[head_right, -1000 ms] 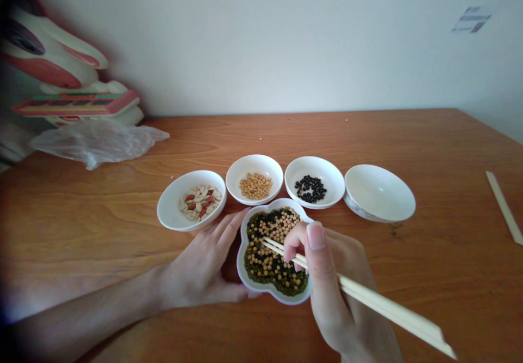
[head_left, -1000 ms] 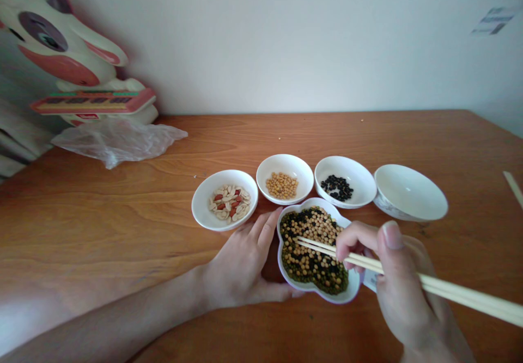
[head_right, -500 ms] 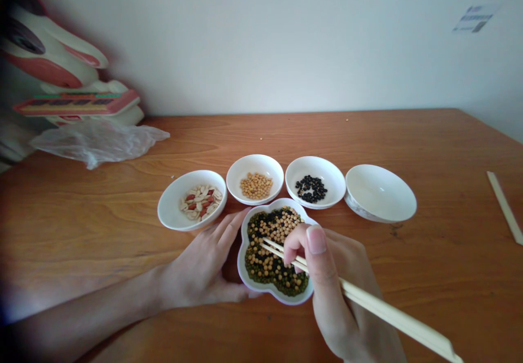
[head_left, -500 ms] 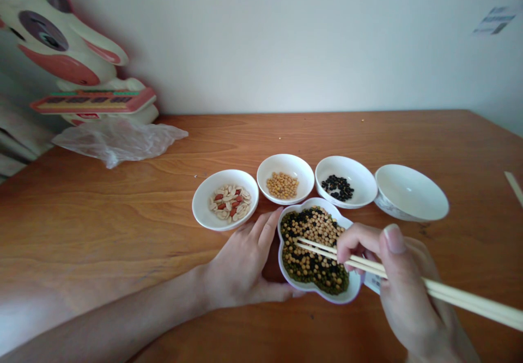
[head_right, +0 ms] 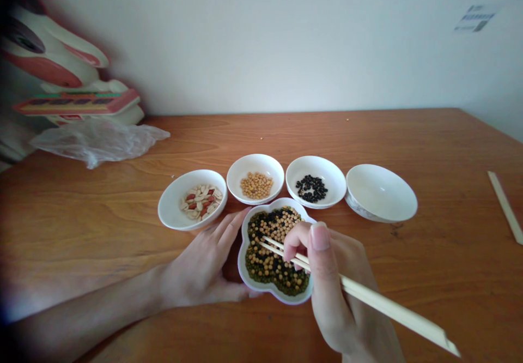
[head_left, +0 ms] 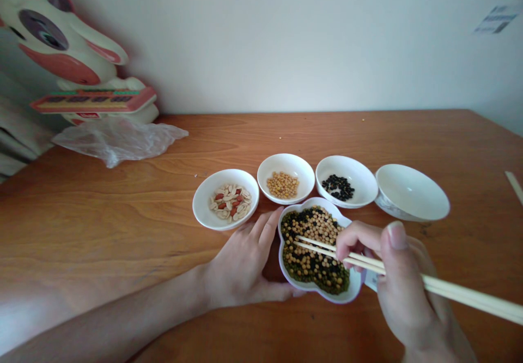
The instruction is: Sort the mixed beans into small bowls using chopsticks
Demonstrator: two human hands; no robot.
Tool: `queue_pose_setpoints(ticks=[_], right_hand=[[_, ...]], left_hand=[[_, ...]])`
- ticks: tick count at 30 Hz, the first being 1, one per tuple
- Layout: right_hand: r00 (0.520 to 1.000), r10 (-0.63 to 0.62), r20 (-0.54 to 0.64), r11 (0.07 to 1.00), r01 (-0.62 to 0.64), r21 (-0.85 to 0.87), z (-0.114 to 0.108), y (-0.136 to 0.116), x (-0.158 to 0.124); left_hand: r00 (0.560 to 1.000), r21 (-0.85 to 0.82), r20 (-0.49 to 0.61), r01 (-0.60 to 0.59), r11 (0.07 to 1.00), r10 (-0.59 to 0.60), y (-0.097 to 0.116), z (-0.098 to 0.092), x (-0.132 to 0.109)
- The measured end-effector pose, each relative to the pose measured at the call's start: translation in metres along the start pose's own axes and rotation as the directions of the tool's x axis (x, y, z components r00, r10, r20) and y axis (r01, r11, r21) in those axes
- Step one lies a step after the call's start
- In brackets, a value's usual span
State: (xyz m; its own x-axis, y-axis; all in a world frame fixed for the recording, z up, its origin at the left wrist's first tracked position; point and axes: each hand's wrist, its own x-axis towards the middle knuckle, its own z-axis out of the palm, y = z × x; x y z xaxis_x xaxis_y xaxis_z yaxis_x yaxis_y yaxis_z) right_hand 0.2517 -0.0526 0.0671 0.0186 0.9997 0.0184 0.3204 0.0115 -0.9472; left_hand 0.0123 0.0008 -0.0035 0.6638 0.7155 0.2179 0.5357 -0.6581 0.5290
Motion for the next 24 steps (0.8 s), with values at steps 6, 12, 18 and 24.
queue_pose_setpoints(ticks=[6, 12, 18, 24], right_hand=[[0.999, -0.01, -0.038, 1.0, 0.011, 0.014, 0.001, 0.0, 0.002], [0.994, -0.051, -0.092, 0.999, 0.051, -0.004, -0.004, 0.007, 0.002], [0.996, -0.09, 0.013, 0.995, 0.089, 0.039, -0.009, 0.021, 0.0], [0.999, -0.037, 0.028, 0.999, 0.037, -0.001, -0.007, 0.017, 0.0]], left_hand=[[1.0, 0.001, 0.009, 0.01, 1.0, -0.01, 0.0, 0.0, 0.0], [1.0, -0.007, -0.013, 0.0, 1.0, 0.0, 0.001, -0.002, 0.001], [1.0, -0.013, -0.023, -0.008, 1.0, 0.008, 0.001, -0.002, 0.001], [1.0, -0.007, -0.015, -0.009, 1.0, 0.009, 0.002, -0.003, 0.002]])
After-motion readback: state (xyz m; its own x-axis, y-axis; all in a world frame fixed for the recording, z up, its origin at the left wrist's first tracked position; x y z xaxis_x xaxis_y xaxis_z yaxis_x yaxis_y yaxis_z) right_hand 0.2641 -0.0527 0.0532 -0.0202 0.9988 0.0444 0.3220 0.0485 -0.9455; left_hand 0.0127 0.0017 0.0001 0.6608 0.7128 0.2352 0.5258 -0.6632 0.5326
